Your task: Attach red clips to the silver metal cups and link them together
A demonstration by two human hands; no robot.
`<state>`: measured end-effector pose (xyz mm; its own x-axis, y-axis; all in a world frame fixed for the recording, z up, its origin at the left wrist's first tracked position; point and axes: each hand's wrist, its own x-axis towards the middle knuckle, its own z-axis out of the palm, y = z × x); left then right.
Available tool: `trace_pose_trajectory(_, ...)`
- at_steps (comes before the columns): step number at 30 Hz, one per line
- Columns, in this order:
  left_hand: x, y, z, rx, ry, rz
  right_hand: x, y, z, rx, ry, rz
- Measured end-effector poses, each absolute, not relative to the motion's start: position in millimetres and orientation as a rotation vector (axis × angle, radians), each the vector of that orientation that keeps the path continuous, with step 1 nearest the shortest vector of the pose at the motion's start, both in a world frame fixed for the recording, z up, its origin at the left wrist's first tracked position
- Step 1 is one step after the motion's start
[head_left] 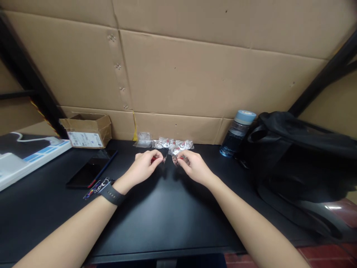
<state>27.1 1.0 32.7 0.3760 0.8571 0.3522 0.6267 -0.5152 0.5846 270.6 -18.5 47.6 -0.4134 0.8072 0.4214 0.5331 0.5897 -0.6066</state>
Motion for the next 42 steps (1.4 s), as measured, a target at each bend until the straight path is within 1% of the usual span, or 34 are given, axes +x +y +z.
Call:
trace_pose_trajectory(4, 41, 0, 30, 1.943, 1.015, 1.08, 261, -21, 40, -0.937, -1.87, 0.866)
trace_pose_trajectory(6, 48, -1, 27, 1.815, 0.904, 1.122, 255, -23, 36, -0.896, -1.794, 0.973)
trace_pose_trajectory(12, 58, -6, 25, 1.73, 0.902, 1.147, 248, -26, 33, -0.825, -1.628, 1.142)
trace_pose_trajectory(17, 58, -6, 20, 1.782, 0.952, 1.129, 252, -25, 39, -0.853, -1.714, 1.2)
trace_pose_trajectory(20, 57, -5, 19, 1.871, 1.009, 1.096, 255, -27, 43, -0.879, -1.81, 1.161)
trace_pose_trajectory(23, 51, -3, 20, 2.113, 1.229, 1.069, 257, -27, 46, -0.896, -1.882, 1.071)
trace_pose_trajectory(26, 41, 2, 20, 2.352, 1.476, 1.029, 263, -25, 47, -0.949, -1.949, 0.937)
trace_pose_trajectory(28, 37, 5, 18, 2.472, 1.52, 0.956, 270, -21, 50, -0.984, -2.082, 0.797)
trace_pose_trajectory(31, 40, 6, 14, 2.623, 1.449, 0.821, 282, -16, 54, -1.007, -2.307, 0.499)
trace_pose_trajectory(33, 45, 2, 12, 2.7, 1.364, 0.758, 289, -12, 57, -1.006, -2.351, 0.38)
trace_pose_trajectory(38, 58, -6, 9, 2.788, 1.16, 0.586, 296, -7, 62, -1.064, -2.322, 0.389)
trace_pose_trajectory(40, 61, -7, 10, 2.777, 1.138, 0.603, 297, -6, 64, -1.102, -2.328, 0.4)
trace_pose_trajectory(42, 63, -8, 12, 2.761, 1.179, 0.709, 300, -5, 64, -1.148, -2.305, 0.429)
